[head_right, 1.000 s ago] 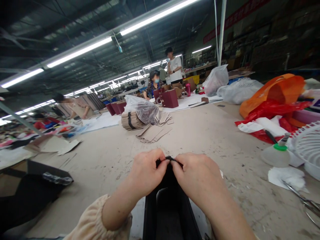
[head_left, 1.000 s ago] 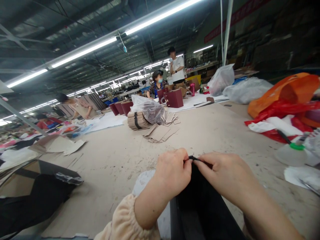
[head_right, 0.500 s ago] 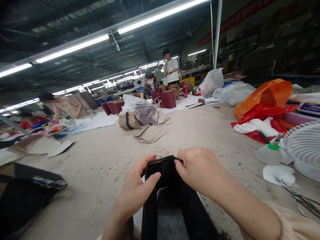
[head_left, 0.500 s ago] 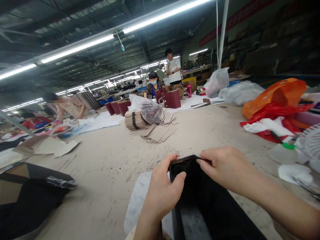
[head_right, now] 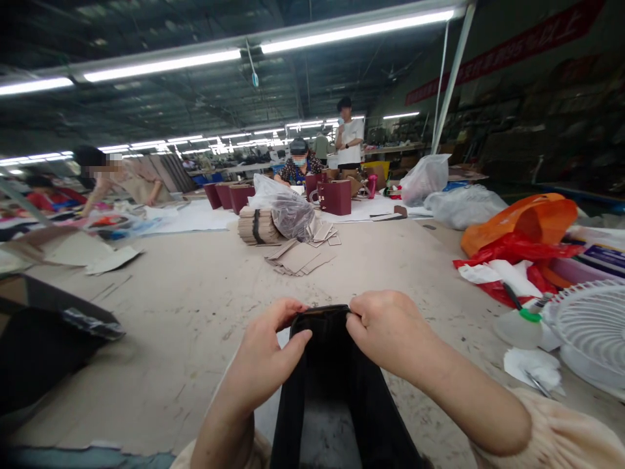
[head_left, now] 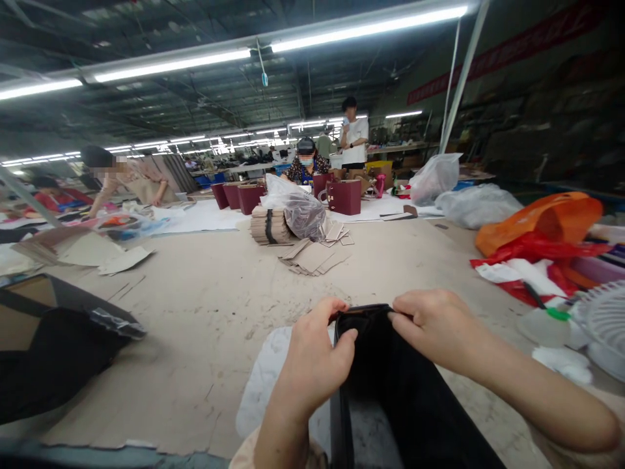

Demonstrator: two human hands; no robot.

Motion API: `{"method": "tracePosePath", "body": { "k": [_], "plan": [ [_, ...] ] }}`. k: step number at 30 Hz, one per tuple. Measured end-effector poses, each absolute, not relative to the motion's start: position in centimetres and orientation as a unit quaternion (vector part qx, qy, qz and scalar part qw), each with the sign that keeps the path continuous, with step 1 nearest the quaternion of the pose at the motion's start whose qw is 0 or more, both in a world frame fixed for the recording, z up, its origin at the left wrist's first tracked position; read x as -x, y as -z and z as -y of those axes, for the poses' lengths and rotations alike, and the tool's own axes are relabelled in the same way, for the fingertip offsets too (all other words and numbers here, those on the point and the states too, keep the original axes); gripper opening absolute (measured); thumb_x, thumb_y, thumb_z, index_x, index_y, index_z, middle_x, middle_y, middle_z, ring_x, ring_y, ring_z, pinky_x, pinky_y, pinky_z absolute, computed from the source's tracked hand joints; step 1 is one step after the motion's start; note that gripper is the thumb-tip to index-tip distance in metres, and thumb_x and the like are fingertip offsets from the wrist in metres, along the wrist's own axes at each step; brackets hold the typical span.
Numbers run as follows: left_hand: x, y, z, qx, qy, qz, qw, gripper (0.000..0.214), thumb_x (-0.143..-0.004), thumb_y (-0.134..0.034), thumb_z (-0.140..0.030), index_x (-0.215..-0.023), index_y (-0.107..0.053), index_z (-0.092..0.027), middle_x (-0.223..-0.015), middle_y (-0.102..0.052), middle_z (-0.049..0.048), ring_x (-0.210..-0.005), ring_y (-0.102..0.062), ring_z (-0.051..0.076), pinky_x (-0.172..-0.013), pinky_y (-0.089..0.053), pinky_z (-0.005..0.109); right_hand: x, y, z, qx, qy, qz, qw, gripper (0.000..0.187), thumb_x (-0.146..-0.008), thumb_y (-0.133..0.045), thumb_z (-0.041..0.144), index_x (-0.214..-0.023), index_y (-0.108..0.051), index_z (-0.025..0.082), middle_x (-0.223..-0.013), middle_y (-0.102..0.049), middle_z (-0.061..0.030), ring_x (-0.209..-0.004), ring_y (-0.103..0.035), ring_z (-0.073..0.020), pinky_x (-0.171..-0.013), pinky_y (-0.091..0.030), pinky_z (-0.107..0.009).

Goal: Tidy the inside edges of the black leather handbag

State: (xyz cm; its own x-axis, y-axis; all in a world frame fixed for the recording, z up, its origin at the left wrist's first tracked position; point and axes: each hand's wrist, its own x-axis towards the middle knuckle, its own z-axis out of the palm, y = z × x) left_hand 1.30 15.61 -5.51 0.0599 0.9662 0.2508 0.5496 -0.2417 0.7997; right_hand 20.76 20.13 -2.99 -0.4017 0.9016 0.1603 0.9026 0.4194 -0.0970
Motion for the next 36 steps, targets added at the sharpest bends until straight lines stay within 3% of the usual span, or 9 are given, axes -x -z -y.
{"method": "tracePosePath", "body": {
  "k": [4,7,10,15,17,21,27,36],
  "plan": [
    [-1.0,5.9,-15.7,-0.662,-0.417,-0.555,0.283,0.032,-0.077,-0.057,-0.015,-0.106,-0.051,-0.025,-0.107,-0.065,0.0007,-0.103,-0.06,0.019,-0.093,-0.046,0.035,-20.8,2.1,-20.4,0.542,-0.029,0.838,0.056,0.035,-0.087,-0.042,0.039,-0.061,-0.058,0.023,-0.059,-0.062,-0.0005,-0.057,-0.054,-0.0156,-0.053,-0.03,-0.028],
    [-0.8,6.0,-15.8,-0.656,-0.426,-0.554,0.285,0.033,-0.076,-0.056,-0.015,-0.108,-0.05,-0.024,-0.11,-0.064,0.0015,-0.105,-0.059,0.02,-0.093,-0.046,0.036,-21.1,1.9,-20.2,0.549,-0.066,0.829,0.082,0.03,-0.086,-0.046,0.048,-0.087,-0.069,0.027,-0.07,-0.069,0.0001,-0.065,-0.061,-0.018,-0.057,-0.039,-0.029],
    [-0.7,6.1,-15.8,-0.655,-0.435,-0.546,0.289,0.033,-0.076,-0.056,-0.015,-0.107,-0.05,-0.024,-0.109,-0.064,0.0016,-0.103,-0.06,0.019,-0.093,-0.046,0.034,-21.5,1.8,-20.1,0.524,-0.102,0.838,0.117,0.035,-0.084,-0.052,0.045,-0.11,-0.066,0.026,-0.085,-0.073,-0.002,-0.075,-0.066,-0.0201,-0.067,-0.047,-0.031],
    [-0.6,6.0,-16.0,-0.661,-0.436,-0.546,0.275,0.027,-0.076,-0.053,-0.013,-0.101,-0.054,-0.023,-0.102,-0.066,0.0011,-0.098,-0.06,0.019,-0.088,-0.046,0.032,-21.8,1.5,-20.2,0.449,-0.183,0.864,0.139,0.037,-0.087,-0.05,0.037,-0.12,-0.061,0.026,-0.113,-0.068,-0.0044,-0.101,-0.063,-0.0227,-0.084,-0.05,-0.034],
    [-0.6,5.8,-16.0,-0.66,-0.444,-0.539,0.275,0.027,-0.076,-0.051,-0.012,-0.101,-0.054,-0.023,-0.1,-0.066,0.0,-0.095,-0.061,0.017,-0.086,-0.046,0.03,-21.7,1.6,-20.0,0.446,-0.148,0.861,0.195,0.038,-0.085,-0.054,0.041,-0.118,-0.062,0.025,-0.119,-0.064,-0.0067,-0.105,-0.061,-0.0242,-0.088,-0.05,-0.037],
    [-0.7,5.6,-15.7,-0.675,-0.433,-0.536,0.263,0.022,-0.076,-0.051,-0.013,-0.094,-0.055,-0.024,-0.093,-0.065,-0.0014,-0.088,-0.06,0.017,-0.08,-0.046,0.029,-21.3,2.4,-19.3,0.413,0.003,0.872,0.264,0.02,-0.081,-0.062,0.041,-0.09,-0.069,0.025,-0.12,-0.06,-0.0077,-0.108,-0.058,-0.0252,-0.089,-0.048,-0.04],
    [-0.9,5.6,-15.5,-0.685,-0.417,-0.544,0.246,0.017,-0.077,-0.052,-0.016,-0.092,-0.055,-0.023,-0.088,-0.064,-0.0012,-0.083,-0.06,0.017,-0.077,-0.045,0.029,-20.5,3.0,-19.5,0.365,0.089,0.894,0.244,0.011,-0.077,-0.067,0.03,-0.087,-0.067,0.024,-0.111,-0.06,-0.0076,-0.11,-0.052,-0.0266,-0.094,-0.043,-0.046],
    [-1.0,5.8,-15.6,-0.689,-0.418,-0.538,0.246,0.019,-0.077,-0.052,-0.016,-0.093,-0.055,-0.023,-0.088,-0.064,-0.0018,-0.083,-0.059,0.016,-0.08,-0.046,0.03,-19.1,2.9,-19.9,0.372,0.118,0.896,0.212,0.007,-0.073,-0.07,0.03,-0.078,-0.068,0.025,-0.098,-0.062,-0.0032,-0.109,-0.048,-0.0294,-0.107,-0.024,-0.057]
  ]
}}
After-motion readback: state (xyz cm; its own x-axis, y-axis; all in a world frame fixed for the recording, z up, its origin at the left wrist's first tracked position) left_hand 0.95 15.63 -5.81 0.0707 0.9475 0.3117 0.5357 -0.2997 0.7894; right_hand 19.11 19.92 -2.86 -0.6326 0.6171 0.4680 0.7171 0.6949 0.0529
